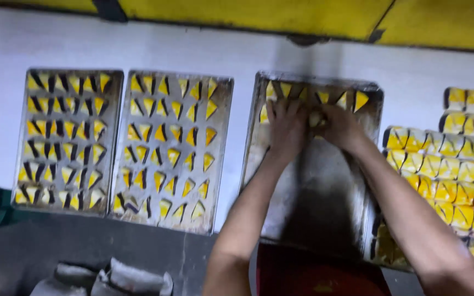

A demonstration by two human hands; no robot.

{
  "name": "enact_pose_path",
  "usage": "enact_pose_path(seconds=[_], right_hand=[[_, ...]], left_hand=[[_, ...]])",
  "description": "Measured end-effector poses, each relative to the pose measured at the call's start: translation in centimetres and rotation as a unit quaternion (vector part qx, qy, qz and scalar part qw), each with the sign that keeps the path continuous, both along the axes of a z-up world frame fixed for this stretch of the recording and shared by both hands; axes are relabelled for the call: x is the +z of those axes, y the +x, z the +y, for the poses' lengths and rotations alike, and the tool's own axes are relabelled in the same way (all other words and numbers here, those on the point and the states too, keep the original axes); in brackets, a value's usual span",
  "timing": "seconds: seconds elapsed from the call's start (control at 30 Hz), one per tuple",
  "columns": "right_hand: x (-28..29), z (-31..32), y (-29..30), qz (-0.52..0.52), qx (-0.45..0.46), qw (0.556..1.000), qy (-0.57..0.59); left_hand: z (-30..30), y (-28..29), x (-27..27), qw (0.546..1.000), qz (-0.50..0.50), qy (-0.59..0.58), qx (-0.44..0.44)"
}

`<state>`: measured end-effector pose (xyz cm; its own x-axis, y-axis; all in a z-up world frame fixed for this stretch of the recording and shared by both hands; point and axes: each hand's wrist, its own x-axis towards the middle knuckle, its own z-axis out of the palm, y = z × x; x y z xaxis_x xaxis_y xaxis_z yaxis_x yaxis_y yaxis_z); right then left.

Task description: The person repeatedly picks up small triangular pastries from a tray and places them into a metal mold on the table. The hands work continuously to fill the mold with the pastries.

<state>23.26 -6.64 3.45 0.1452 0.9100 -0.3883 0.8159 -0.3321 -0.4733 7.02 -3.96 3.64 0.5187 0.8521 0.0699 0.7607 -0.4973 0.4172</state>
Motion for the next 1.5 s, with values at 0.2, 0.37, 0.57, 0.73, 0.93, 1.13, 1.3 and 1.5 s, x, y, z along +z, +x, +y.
enact_pose_path(seconds=[0.2,0.37,0.57,0.73,0.93,1.13,1.3,1.5], right_hand=[[4.1,-2.3,1.6,-0.03,-0.044,0.999,-0.007],[4.7,-2.5,3.1,0.023,-0.077,0.993,0.085],[1.9,-4.0,5.4,0.066,-0.131,0.973,0.176],[-7.6,-6.5,8.8,0.013,-0.096,0.962,0.256],[3.2,-12.6,11.6,0.085,-0.073,0.917,0.382],[-4.2,-19.2,24.4,-0.077,-0.142,0.923,0.349],[-8.1,-18.9,26.7,-0.08,-0.17,0.965,0.182],[1.6,-17.0,22.7,0.043,-0.067,0.981,0.175]], left_hand=[[-1.0,3.1,-5.3,0.996,-0.065,0.06,-0.004],[-1.2,5.3,-0.5,0.995,-0.057,0.081,0.01],[-1.9,7.6,-4.4,0.988,-0.116,0.103,0.006],[-3.3,8.9,-6.1,0.987,-0.054,0.149,-0.009],[-6.9,13.9,-4.6,0.968,-0.219,0.099,-0.071],[-8.5,24.5,-0.9,0.924,-0.264,0.039,-0.275],[-8.8,29.8,-8.2,0.964,0.047,-0.095,-0.244],[-8.5,23.9,-1.7,0.977,-0.01,-0.035,-0.208]])
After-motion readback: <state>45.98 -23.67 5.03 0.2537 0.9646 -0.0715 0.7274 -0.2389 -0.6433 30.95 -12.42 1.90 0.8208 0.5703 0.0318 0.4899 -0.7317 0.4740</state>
